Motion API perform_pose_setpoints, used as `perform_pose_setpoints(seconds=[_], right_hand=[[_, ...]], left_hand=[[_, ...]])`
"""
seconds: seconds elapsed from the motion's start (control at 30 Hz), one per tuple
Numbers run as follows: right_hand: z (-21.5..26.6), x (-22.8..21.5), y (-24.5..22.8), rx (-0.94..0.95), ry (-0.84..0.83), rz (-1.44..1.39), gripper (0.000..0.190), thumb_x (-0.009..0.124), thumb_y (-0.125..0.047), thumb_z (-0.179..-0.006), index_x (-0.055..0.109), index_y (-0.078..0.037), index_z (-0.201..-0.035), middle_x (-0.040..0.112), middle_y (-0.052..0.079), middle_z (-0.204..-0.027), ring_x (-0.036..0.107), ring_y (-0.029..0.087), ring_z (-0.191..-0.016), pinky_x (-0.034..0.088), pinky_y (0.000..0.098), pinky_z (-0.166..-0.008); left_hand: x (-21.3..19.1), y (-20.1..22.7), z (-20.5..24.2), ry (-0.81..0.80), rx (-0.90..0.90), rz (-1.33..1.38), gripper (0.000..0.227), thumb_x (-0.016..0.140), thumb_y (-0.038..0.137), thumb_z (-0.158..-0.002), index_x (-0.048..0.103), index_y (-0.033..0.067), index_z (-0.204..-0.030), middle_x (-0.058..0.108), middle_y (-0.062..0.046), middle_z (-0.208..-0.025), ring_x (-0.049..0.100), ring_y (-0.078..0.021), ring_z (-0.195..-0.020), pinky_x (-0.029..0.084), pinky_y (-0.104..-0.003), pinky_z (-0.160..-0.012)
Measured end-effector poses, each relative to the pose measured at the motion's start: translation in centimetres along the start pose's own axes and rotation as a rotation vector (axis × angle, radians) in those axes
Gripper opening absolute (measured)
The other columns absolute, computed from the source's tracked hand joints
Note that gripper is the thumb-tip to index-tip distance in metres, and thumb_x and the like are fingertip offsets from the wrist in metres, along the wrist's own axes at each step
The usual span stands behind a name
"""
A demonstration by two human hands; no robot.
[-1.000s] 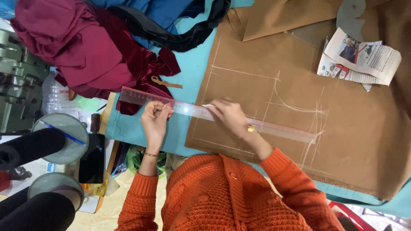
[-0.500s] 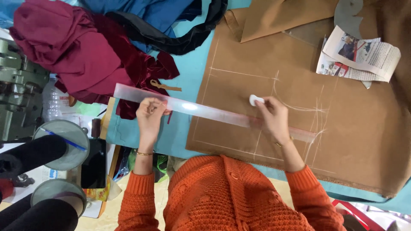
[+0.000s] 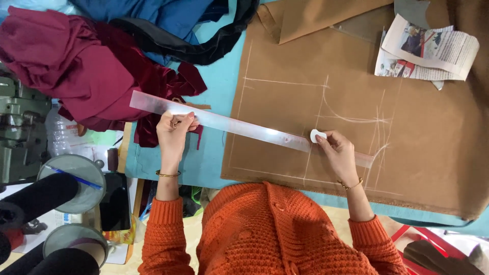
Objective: The person marks lines on a large piece of brown fabric using a white chalk and a clear ruler. After completing the markings, the person uses a pair of scissors to cut the fabric along the drawn lines.
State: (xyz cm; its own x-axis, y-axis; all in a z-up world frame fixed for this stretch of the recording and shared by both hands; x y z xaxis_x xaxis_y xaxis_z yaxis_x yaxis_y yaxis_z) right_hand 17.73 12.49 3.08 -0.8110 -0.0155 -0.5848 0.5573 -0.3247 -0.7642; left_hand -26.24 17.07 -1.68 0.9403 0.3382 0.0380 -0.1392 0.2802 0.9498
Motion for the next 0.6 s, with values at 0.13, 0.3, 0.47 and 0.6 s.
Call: perform_pose_setpoints(seconds=[0.13, 0.3, 0.47, 0.6], right_hand=[[0.3, 0.0, -1.2, -0.027, 0.007, -0.001, 0.008, 0.075, -0.017, -0.100, 0.075, -0.009, -0.100, 0.069, 0.006, -0.076, 0.056, 0.012, -0.077, 0.051, 0.0323, -0.074], [0.2, 0.0, -1.3, -0.052, 0.006, 0.050, 0.008, 0.076, -0.018, -0.099, 0.076, -0.011, -0.100, 0.071, 0.008, -0.077, 0.059, 0.014, -0.074, 0.052, 0.0343, -0.073], [0.2, -0.2, -2.1, -0.127, 0.018, 0.120, 0.008, 0.077, -0.019, -0.098, 0.076, -0.011, -0.099, 0.071, 0.008, -0.078, 0.064, 0.020, -0.073, 0.052, 0.0349, -0.074], [0.0, 0.0, -3.4, -0.289, 0.044, 0.245, 0.006, 0.077, -0.018, -0.097, 0.076, -0.012, -0.097, 0.068, 0.009, -0.078, 0.066, 0.027, -0.074, 0.053, 0.0362, -0.074]], left_hand=[[0.5, 0.8, -0.3, -0.006, 0.001, -0.003, 0.018, 0.074, 0.003, -0.094, 0.058, -0.0035, -0.098, 0.073, -0.018, -0.087, 0.076, -0.0191, -0.074, 0.066, -0.026, -0.067], [1.1, 1.4, -0.6, -0.004, 0.015, -0.028, 0.021, 0.075, 0.004, -0.094, 0.058, -0.0055, -0.100, 0.073, -0.020, -0.087, 0.077, -0.0208, -0.073, 0.067, -0.028, -0.066], [0.9, 1.0, -0.6, -0.012, 0.023, -0.032, 0.021, 0.076, 0.005, -0.095, 0.059, -0.0062, -0.099, 0.073, -0.020, -0.087, 0.077, -0.0225, -0.075, 0.066, -0.030, -0.067], [0.2, -1.3, -1.3, -0.016, 0.031, -0.023, 0.019, 0.075, 0.005, -0.096, 0.058, -0.0049, -0.096, 0.072, -0.020, -0.086, 0.077, -0.0233, -0.076, 0.066, -0.030, -0.068]])
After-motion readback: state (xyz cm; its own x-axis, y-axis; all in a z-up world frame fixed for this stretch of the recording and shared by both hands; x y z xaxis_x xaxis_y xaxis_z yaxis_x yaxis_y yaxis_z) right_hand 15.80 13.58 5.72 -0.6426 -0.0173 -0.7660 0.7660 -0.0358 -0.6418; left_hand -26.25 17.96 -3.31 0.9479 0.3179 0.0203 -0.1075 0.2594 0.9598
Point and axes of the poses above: each hand's wrist, its own z-axis away from the middle knuckle, its own x-axis out of the palm, y = z × x, the point moved 2 cm from there along -z, towards the middle knuckle
